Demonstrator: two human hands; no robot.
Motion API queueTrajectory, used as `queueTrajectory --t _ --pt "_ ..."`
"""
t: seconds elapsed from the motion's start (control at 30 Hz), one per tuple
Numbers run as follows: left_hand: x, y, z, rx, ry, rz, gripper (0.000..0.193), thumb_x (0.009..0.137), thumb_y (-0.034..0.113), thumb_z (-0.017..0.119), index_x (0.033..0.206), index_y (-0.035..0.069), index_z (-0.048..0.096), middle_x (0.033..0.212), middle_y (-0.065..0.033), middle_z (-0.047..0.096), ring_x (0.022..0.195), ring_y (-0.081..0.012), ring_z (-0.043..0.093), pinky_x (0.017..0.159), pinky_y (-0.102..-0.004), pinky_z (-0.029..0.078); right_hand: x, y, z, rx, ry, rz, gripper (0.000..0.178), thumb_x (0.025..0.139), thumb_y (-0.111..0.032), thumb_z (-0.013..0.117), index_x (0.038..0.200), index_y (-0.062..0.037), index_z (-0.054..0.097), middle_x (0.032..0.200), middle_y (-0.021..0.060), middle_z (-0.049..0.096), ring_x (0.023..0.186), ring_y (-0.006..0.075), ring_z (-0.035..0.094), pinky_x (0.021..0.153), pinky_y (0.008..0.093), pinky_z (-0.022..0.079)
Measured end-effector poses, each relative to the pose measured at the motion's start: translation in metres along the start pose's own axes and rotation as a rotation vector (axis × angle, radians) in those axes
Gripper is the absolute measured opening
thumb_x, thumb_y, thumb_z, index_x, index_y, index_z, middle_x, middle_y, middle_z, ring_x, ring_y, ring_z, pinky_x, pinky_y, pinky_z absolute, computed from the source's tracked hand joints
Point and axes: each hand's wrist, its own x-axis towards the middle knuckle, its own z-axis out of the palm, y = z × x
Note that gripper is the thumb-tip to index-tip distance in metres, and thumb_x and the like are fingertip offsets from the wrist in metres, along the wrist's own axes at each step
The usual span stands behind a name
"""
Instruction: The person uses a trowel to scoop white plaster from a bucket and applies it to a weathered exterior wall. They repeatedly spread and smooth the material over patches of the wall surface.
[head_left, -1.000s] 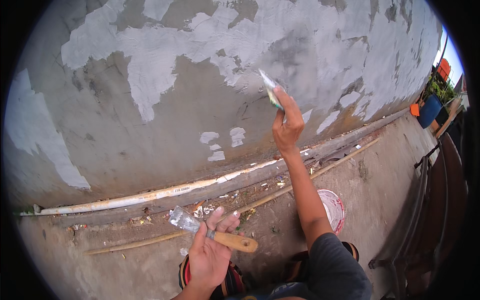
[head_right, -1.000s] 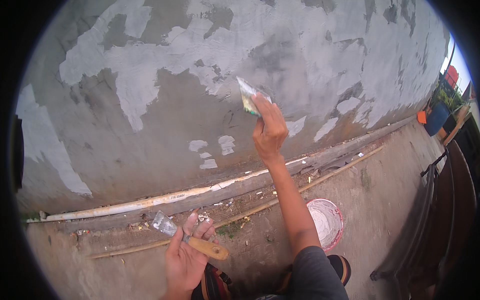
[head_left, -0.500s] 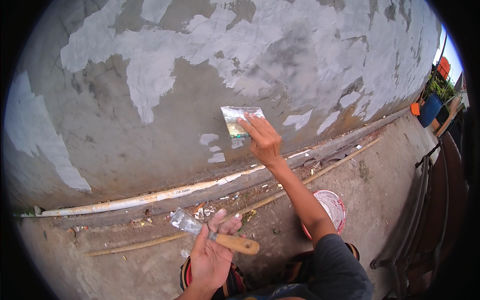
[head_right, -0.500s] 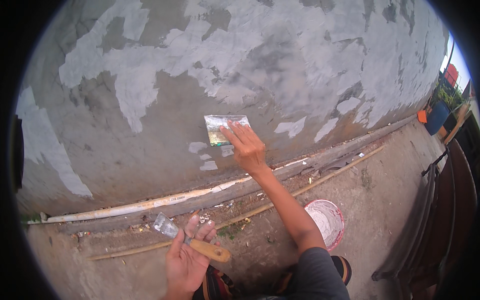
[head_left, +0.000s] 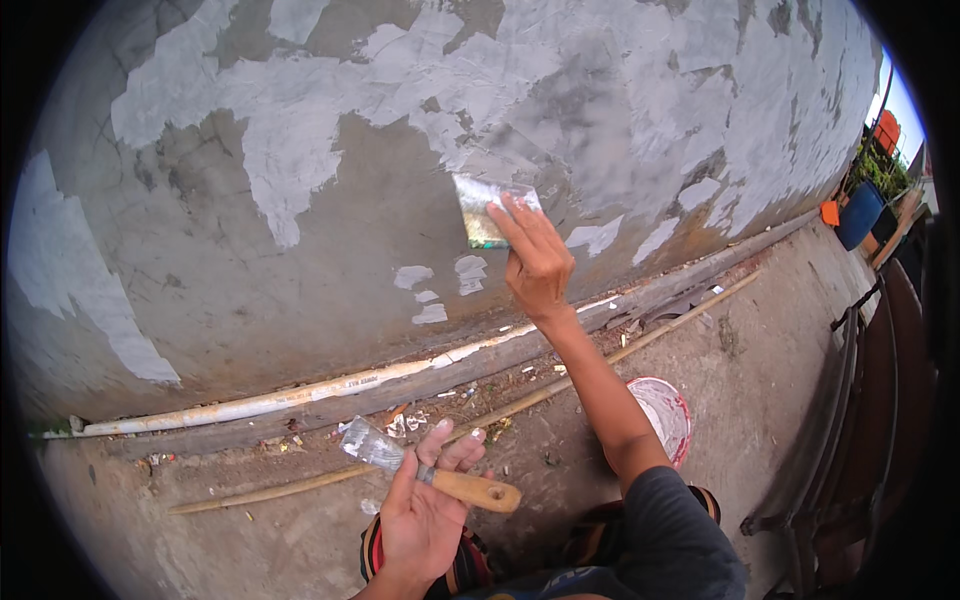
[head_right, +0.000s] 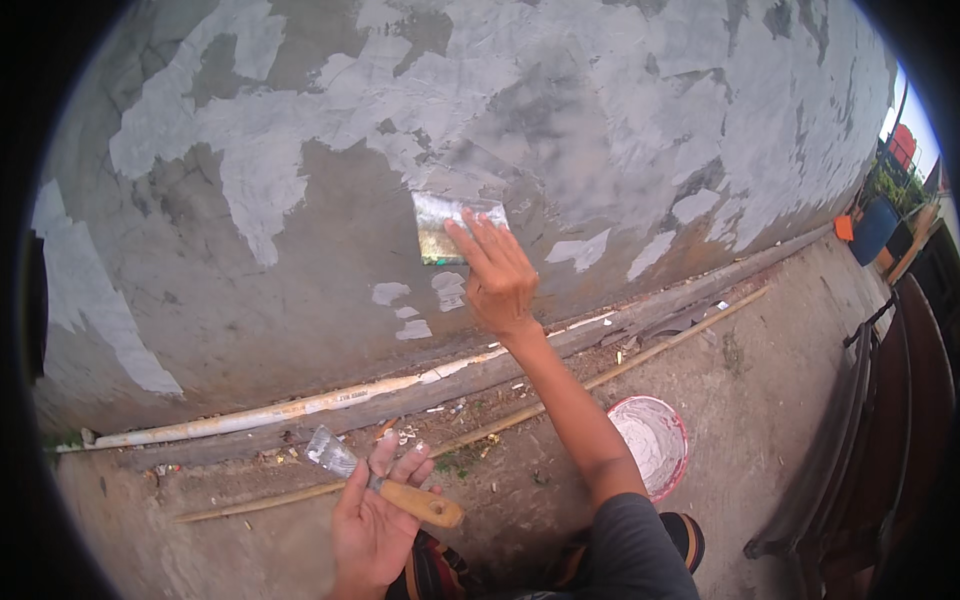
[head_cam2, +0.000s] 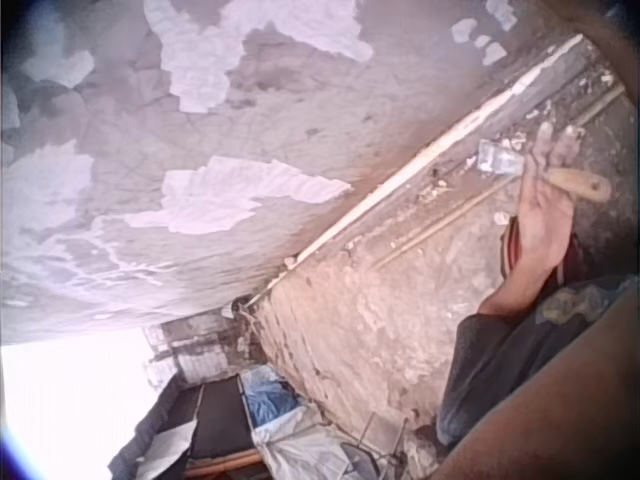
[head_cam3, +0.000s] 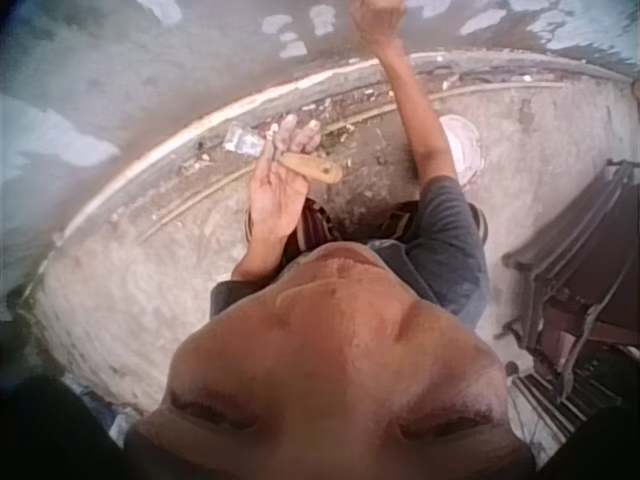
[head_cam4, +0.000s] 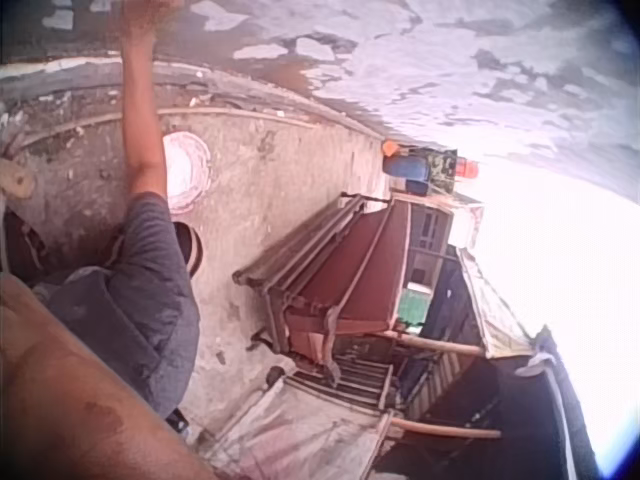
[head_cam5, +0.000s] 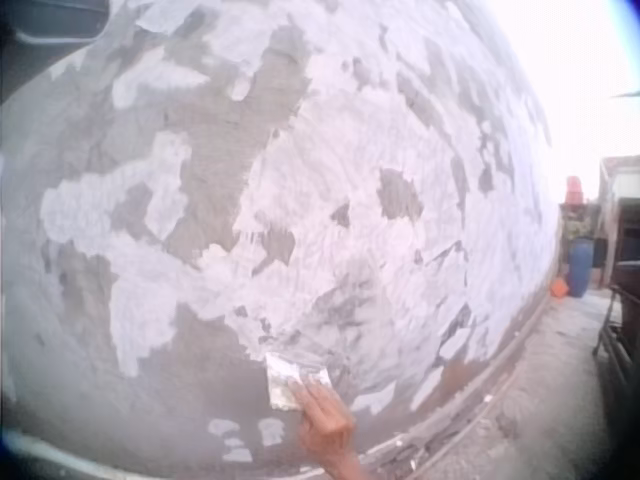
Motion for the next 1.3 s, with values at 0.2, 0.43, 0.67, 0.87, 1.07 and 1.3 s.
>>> queueTrajectory --t 0.2,0.43,0.67,0.87,1.07,1.3 --pt "0.004 -0.002 -0.001 0.001 -0.022 -0.011 0.044 0.104 0.035 0.03 0.138 0.011 0.044 0.132 -0.0163 0.054 0.122 -0.0274 0.051 0.103 -0.0479 0.04 0.002 0.003 0.019 -0.068 0.025 0.05 0.058 0.075 0.009 0.053 0.126 -0.0183 0.063 0.125 0.0069 0.063 0.116 0.0271 0.06 0.097 0.0419 0.049" --pt "0.003 -0.001 -0.003 0.0 -0.012 -0.006 0.046 0.103 0.037 0.029 0.138 0.01 0.042 0.132 -0.0166 0.053 0.124 -0.0267 0.047 0.105 -0.0474 0.037 -0.023 0.022 0.008 -0.035 0.106 0.099 0.059 0.074 0.012 0.052 0.127 -0.0129 0.062 0.129 0.0104 0.06 0.119 0.0323 0.057 0.101 0.0439 0.046" --pt "0.005 -0.004 -0.001 0.011 -0.016 -0.012 0.045 0.103 0.036 0.031 0.139 0.011 0.043 0.132 -0.0158 0.054 0.121 -0.0272 0.051 0.102 -0.0471 0.04 -0.053 0.023 0.073 -0.075 0.157 0.199 0.062 0.075 0.012 0.05 0.132 -0.0114 0.057 0.139 0.0132 0.05 0.13 0.0339 0.046 0.107 0.0459 0.04" --pt "0.001 -0.005 0.001 0.0 -0.004 -0.003 0.044 0.103 0.035 0.033 0.139 0.011 0.043 0.129 -0.0158 0.055 0.119 -0.0269 0.052 0.101 -0.0467 0.041 -0.11 0.008 0.043 0.057 -0.116 0.159 0.06 0.076 0.012 0.051 0.128 -0.0149 0.062 0.133 0.009 0.057 0.124 0.0285 0.053 0.105 0.0444 0.042" --pt "-0.002 -0.003 0.001 0.008 -0.004 0.035 0.045 0.103 0.036 0.034 0.139 0.011 0.042 0.128 -0.0157 0.056 0.119 -0.0272 0.052 0.101 -0.0467 0.04 -0.018 0.041 -0.017 0.094 0.18 0.311 0.056 0.075 0.013 0.05 0.123 -0.0135 0.064 0.125 0.0091 0.063 0.116 0.0276 0.06 0.1 0.0462 0.045" --pt "-0.002 -0.004 0.001 0.008 -0.015 0.003 0.046 0.103 0.037 0.033 0.14 0.011 0.042 0.13 -0.0161 0.055 0.121 -0.0274 0.051 0.101 -0.0472 0.041 -0.029 0.015 0.013 0.066 0.075 0.286 0.058 0.074 0.014 0.052 0.124 -0.0133 0.064 0.123 0.0097 0.064 0.113 0.0299 0.061 0.094 0.0399 0.049"
